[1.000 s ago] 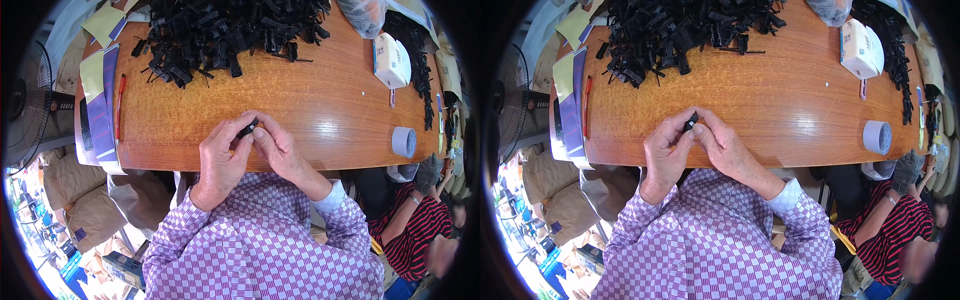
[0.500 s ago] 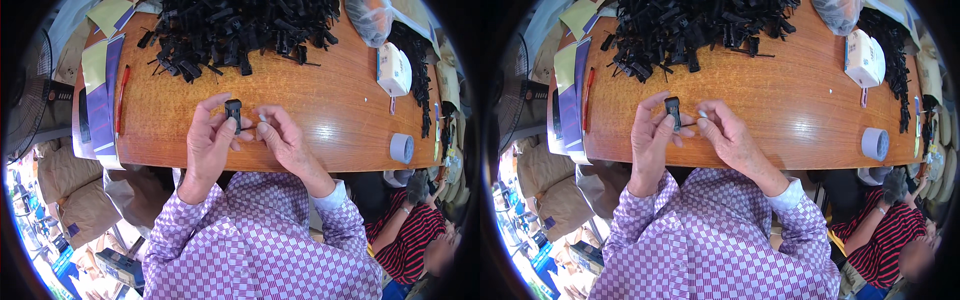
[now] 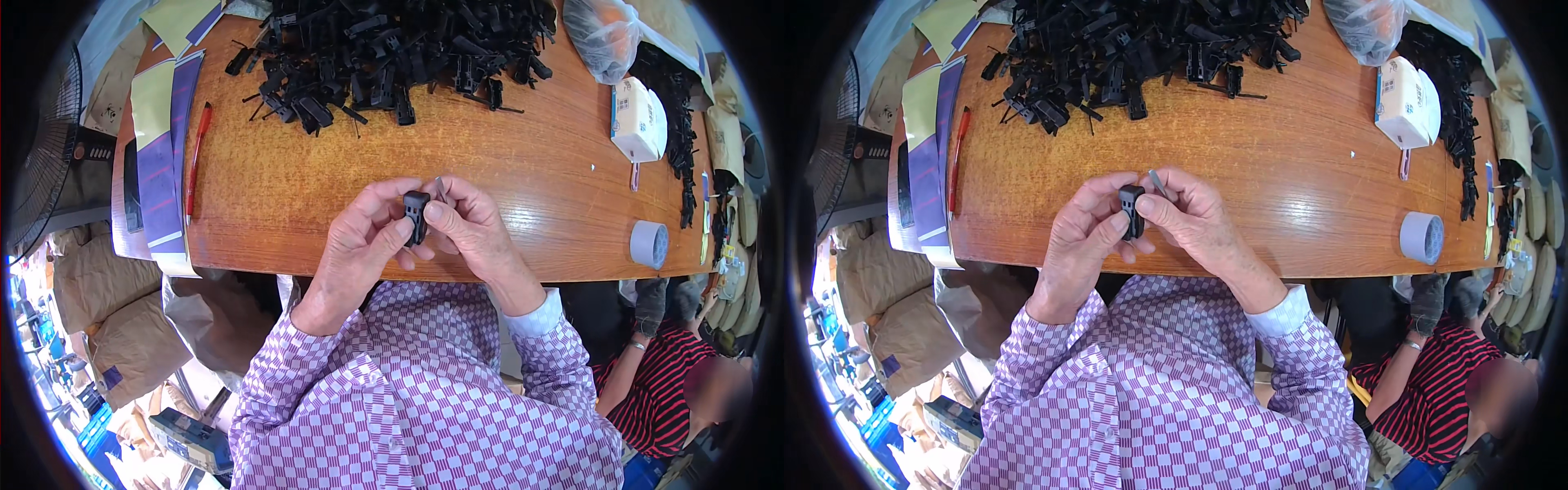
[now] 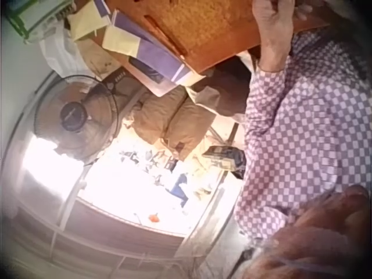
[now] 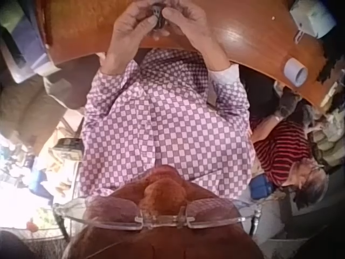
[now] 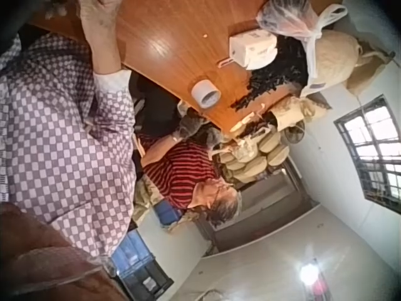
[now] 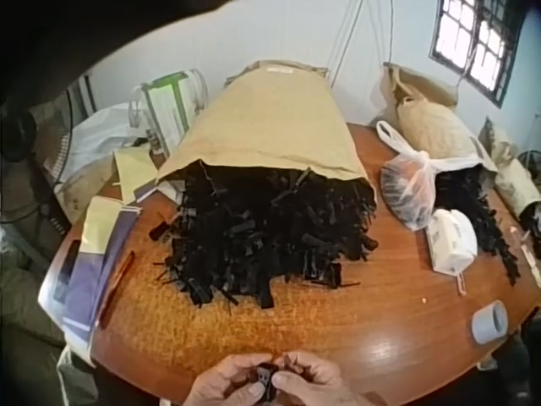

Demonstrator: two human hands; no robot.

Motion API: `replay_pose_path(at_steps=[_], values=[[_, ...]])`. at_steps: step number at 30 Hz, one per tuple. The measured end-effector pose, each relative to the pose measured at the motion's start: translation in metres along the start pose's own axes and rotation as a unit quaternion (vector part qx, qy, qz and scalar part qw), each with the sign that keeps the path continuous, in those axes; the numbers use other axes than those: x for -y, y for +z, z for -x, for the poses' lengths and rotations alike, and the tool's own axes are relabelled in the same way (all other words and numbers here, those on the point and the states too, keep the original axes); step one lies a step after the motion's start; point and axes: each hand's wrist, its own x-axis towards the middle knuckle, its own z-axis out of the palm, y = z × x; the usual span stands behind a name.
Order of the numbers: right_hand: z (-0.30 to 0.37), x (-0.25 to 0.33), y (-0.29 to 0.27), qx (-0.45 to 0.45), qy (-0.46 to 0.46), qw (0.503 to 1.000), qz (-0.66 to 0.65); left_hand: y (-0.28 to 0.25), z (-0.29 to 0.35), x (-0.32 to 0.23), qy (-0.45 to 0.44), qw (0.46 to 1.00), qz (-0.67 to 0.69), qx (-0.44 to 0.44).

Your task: Manually assembling or inspecting small black plastic components at a workbench.

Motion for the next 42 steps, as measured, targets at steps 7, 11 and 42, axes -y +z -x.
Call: replay_pose_path(at_steps=[7,11,42], values=[[0.006,-0.014,-0.017,0.006,-0.02,0.99,0.141,0.007,-0.007,0.016,0.074,0.968,-0.238,0.017],[0.016,-0.01,-0.019,-0.029,-0.06,0.954,0.294,0.013,-0.011,0.016,0.102,0.943,-0.316,0.027],[-0.005,0.016,-0.036,-0.034,-0.269,0.843,0.463,0.019,-0.021,0.017,0.177,0.926,-0.323,-0.076]])
